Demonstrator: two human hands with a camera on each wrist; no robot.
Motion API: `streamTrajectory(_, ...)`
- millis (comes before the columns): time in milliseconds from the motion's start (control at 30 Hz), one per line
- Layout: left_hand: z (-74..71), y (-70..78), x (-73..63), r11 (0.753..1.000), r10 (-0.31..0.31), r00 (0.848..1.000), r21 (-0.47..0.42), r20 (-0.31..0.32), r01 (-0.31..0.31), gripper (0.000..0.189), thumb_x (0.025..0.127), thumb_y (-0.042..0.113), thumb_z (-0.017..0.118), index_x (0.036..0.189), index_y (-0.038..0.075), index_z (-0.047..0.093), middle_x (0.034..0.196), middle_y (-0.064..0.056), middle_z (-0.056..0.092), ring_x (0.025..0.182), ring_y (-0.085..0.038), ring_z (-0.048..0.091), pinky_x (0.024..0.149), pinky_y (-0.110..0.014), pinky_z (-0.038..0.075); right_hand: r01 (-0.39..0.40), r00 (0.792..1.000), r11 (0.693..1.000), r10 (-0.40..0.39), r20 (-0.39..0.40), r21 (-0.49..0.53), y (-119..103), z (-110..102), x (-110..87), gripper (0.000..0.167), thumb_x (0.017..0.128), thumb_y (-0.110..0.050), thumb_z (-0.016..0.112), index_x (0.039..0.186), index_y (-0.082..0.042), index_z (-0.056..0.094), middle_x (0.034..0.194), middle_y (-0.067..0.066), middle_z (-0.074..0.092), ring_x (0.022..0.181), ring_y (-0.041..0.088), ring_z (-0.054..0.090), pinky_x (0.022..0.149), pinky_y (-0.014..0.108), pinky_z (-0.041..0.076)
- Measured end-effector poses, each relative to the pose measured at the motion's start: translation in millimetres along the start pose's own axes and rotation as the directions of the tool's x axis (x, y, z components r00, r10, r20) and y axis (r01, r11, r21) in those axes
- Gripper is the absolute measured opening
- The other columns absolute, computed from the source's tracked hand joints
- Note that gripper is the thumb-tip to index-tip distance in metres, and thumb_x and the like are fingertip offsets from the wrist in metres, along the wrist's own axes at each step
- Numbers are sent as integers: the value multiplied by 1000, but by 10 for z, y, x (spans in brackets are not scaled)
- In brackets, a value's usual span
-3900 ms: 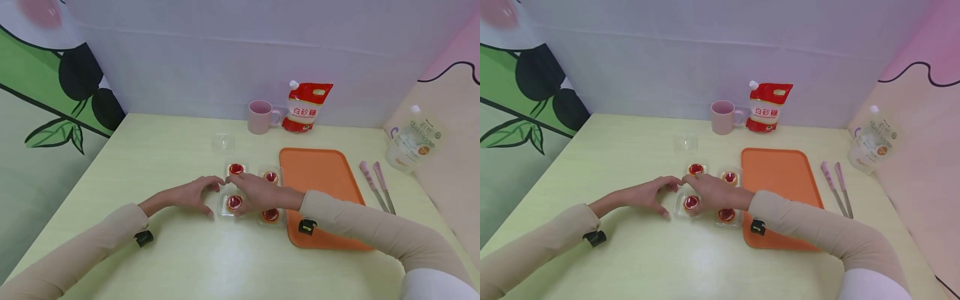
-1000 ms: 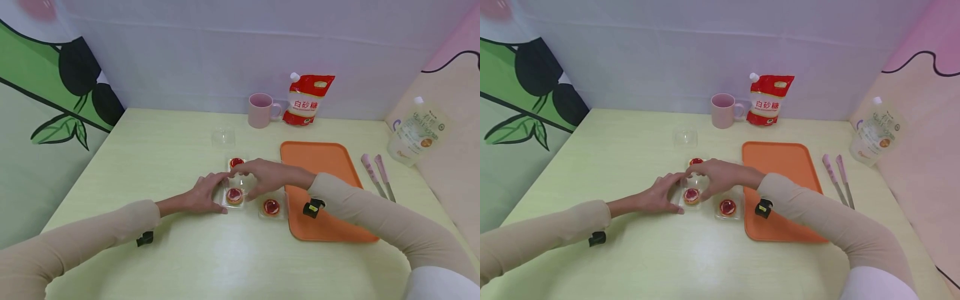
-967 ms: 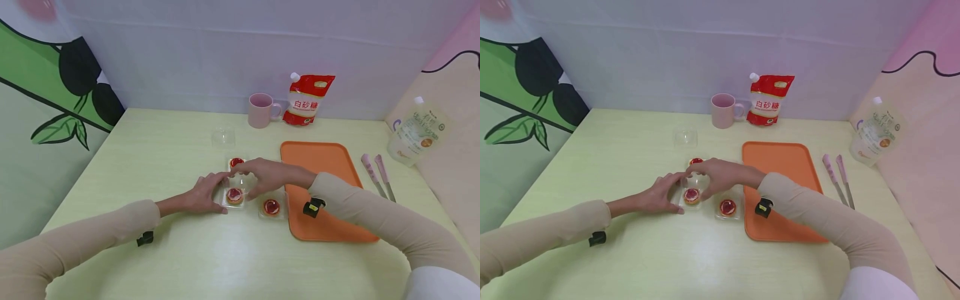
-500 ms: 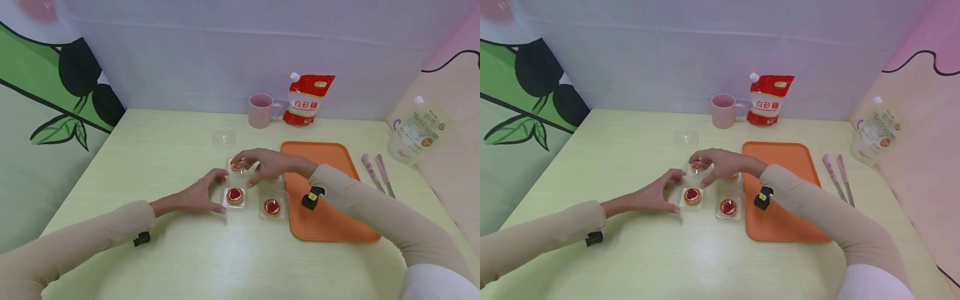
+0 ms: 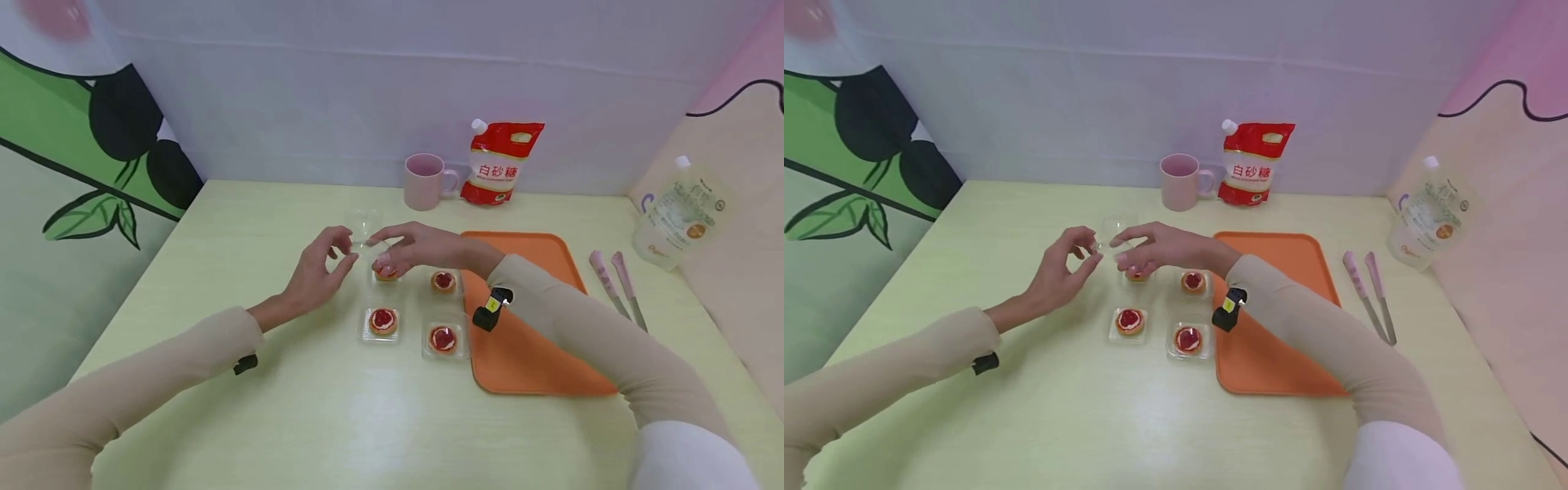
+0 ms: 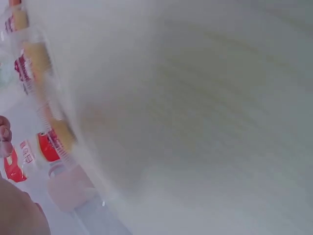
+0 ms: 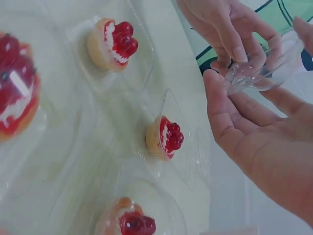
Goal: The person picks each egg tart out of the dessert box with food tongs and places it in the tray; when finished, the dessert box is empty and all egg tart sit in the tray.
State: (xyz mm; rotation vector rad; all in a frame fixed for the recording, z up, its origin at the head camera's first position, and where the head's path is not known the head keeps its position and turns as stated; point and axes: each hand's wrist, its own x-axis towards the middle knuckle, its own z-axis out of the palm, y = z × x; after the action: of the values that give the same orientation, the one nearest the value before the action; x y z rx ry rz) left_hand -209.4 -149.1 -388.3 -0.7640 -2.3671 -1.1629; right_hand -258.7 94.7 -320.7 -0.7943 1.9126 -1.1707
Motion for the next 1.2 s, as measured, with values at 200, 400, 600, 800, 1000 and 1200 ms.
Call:
streamTrajectory(200,0,-4,109,1000,7,997,-24,-77,-9,28,95,-2,61,123,-1,57,88,-15,71,79,-24,64,75,-26,49,-38,999,985,40,-13,169,-51,-44,124,50,105,-27,46,151,-8,39,135,18,63,118,30,66,101,40,52)
streamTrajectory(400,-77,-68,143,993,-120,991,-10,-51,120,38,93,-1,62,130,1,55,86,-15,73,75,-23,64,73,-22,48,-55,995,955,76,-61,290,-81,-97,206,52,107,-32,41,156,-19,28,145,23,53,122,33,64,102,41,51)
streamTrajectory(600,-190,-137,149,965,-262,965,-21,5,262,47,93,-1,58,138,6,50,82,-17,72,71,-25,64,68,-18,46,-1,989,945,48,-136,327,-63,-110,313,54,104,-9,48,154,-18,32,142,29,51,119,36,65,102,45,49)
streamTrajectory(800,-305,-233,130,941,-335,941,-43,52,337,56,94,0,56,147,12,42,80,-17,70,69,-21,65,67,-18,47,32,960,965,42,-276,260,-39,-68,532,61,101,1,50,155,-21,33,122,31,62,93,26,74,95,45,54)
streamTrajectory(1000,-460,-327,87,913,-400,913,-46,83,404,53,98,6,55,149,14,43,78,-17,68,68,-11,63,66,-21,49,15,948,989,33,-318,148,-90,-10,760,53,98,3,55,147,-12,45,96,24,66,72,19,70,89,48,56)
streamTrajectory(1200,-566,-440,26,870,-491,859,35,147,492,52,98,8,58,148,9,43,77,-12,69,69,-12,64,64,-24,48,-46,956,999,51,-290,24,-107,45,943,47,97,0,59,142,-6,49,100,28,69,67,17,67,67,27,58)
